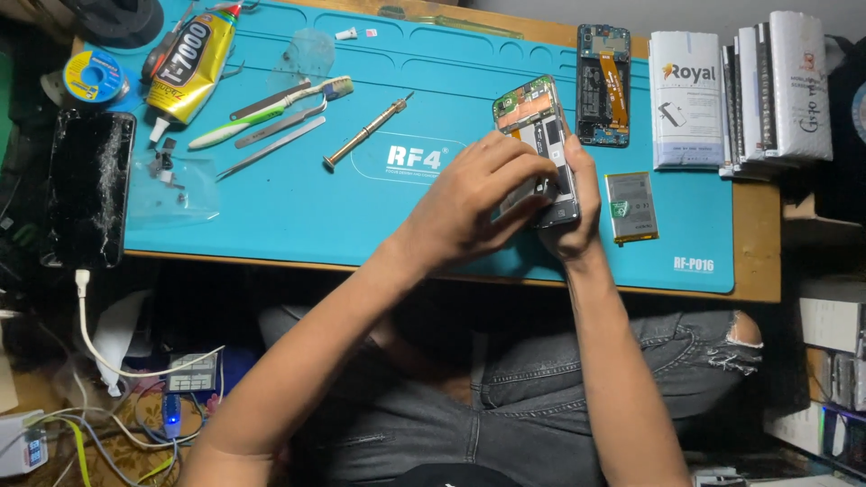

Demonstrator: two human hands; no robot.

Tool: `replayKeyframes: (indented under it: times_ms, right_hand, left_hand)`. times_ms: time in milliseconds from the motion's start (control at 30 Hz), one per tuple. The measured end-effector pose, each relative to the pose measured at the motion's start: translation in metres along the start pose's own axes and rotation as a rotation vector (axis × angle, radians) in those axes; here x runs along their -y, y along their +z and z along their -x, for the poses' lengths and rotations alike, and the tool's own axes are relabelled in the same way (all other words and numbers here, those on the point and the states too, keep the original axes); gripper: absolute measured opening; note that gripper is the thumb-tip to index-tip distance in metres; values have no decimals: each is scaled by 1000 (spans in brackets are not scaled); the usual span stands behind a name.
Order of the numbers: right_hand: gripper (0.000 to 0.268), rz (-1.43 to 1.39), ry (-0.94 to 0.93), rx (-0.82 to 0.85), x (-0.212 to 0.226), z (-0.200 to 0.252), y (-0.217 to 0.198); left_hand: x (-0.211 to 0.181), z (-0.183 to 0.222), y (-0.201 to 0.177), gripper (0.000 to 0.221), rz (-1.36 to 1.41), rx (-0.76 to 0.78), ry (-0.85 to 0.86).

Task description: The person uses a metal spudger to pry and lift internal components and adhesive strips inside a disassembled smartphone. They repeatedly insert the tool along the edges and under parts to separate them, then set the tool down and reposition the phone. The person handles the phone and spudger throughout the clip.

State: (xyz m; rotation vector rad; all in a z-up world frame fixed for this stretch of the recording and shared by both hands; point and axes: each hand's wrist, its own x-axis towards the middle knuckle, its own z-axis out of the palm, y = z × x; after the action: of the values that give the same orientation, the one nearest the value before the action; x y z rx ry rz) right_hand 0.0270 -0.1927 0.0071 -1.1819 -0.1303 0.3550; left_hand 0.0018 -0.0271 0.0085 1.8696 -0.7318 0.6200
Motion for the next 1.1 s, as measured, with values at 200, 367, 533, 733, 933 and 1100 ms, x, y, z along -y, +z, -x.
replayKeyframes:
  times_ms: [200, 367, 533, 733, 933, 1100]
  right_hand:
    - [62, -11, -50, 30, -15, 1, -18]
    - [59, -1, -43, 39, -11, 2, -16]
    - [61, 29, -51, 49, -9, 0, -13]
    - [66, 69, -61, 66, -7, 2, -6]
    - [58, 471, -361, -3, -29, -9, -15]
    - [51, 649, -558, -45, -78, -7, -87]
  left_hand:
    - [-4, -21, -19, 15, 170, 141, 35]
    - [7, -24, -17, 23, 224, 207, 13]
    - [2, -28, -19, 23, 186, 228, 4]
    - [0, -12, 0, 13, -26, 106, 7]
    - [-3, 1, 30, 6, -21, -136, -135]
    - [-13, 2, 42, 11, -71, -278, -305]
